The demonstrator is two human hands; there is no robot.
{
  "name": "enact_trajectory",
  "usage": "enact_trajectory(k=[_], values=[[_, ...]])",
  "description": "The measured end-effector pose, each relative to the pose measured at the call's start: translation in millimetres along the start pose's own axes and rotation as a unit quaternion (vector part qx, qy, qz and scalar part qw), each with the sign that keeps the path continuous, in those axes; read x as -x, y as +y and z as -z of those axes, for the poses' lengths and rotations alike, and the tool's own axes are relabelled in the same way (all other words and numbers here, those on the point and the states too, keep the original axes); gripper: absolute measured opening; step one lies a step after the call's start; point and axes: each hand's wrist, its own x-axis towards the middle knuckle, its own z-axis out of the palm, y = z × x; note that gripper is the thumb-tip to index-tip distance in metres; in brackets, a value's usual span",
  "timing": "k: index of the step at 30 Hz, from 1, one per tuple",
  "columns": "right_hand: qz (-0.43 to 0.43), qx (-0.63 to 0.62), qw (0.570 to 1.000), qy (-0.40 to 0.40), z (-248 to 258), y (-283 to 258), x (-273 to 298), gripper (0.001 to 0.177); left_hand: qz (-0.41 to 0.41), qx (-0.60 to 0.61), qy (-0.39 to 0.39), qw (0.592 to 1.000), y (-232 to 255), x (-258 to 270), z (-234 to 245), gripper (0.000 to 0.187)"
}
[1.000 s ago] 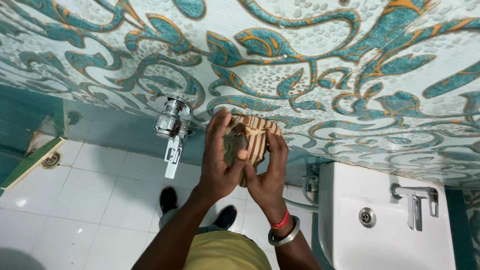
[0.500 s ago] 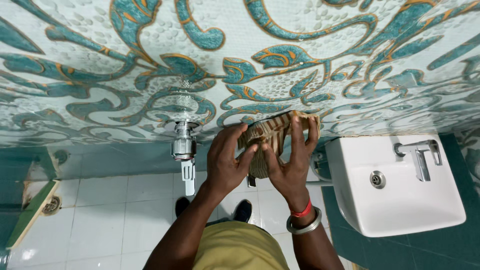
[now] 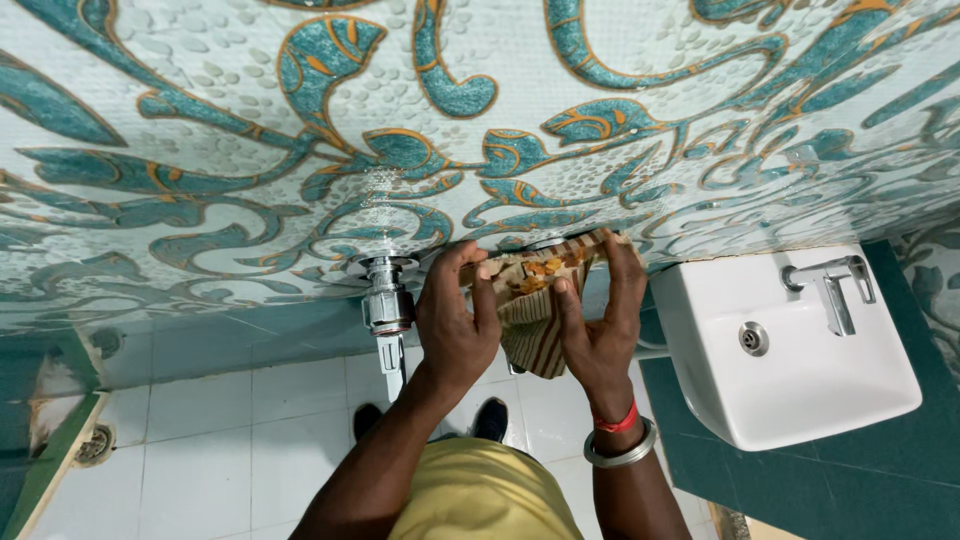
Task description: The person wipes down a white ceramic washbasin and its metal faucets with a cloth.
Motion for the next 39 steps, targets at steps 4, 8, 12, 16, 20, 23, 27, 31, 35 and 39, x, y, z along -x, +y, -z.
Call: enact_trajectory(k=[4, 8, 12, 16, 20, 23, 27, 31, 35, 39], values=[[-0.002, 0.000, 1.000, 0.014, -2.0, 0.7, 1.2, 0.060, -0.064, -0.022, -0.110, 0.992, 11.9, 0.4, 3.4, 0.018], [-0.027, -0.050, 0.998, 0.013, -2.7, 8.1, 5.1, 0.057, -0.083, -0.028, -0.147, 0.985, 9.0, 2.4, 3.4, 0.023], [-0.064, -0.095, 0.993, 0.016, -4.1, 14.1, 10.1, 0.060, -0.063, -0.037, -0.161, 0.984, -1.7, 4.4, 1.2, 0.028], [-0.075, -0.121, 0.990, 0.016, -5.2, 17.4, 10.4, 0.059, -0.067, -0.038, -0.158, 0.984, -8.9, 4.0, -0.1, 0.026], [-0.081, -0.115, 0.990, 0.010, -6.7, 17.6, 11.9, 0.061, -0.052, -0.032, -0.143, 0.988, -11.3, 3.4, -6.1, 0.015], [-0.075, -0.108, 0.991, 0.004, -7.4, 14.9, 13.3, 0.063, -0.049, -0.028, -0.127, 0.990, -8.4, 1.5, -6.3, 0.013], [-0.066, -0.118, 0.991, 0.002, -9.0, 14.5, 13.6, 0.063, -0.031, 0.002, -0.131, 0.991, -0.8, 0.3, -2.5, 0.016], [-0.066, -0.108, 0.992, -0.001, -12.2, 14.5, 15.8, 0.062, -0.038, -0.012, -0.120, 0.992, 1.5, 0.9, -6.8, 0.013], [-0.040, -0.063, 0.997, 0.002, -12.6, 14.0, 16.2, 0.062, -0.043, -0.025, -0.110, 0.993, 0.3, 0.9, -9.5, 0.010], [-0.060, -0.108, 0.992, -0.001, -10.6, 15.6, 15.4, 0.059, -0.046, -0.025, -0.104, 0.993, -0.9, 2.1, -8.6, 0.010]])
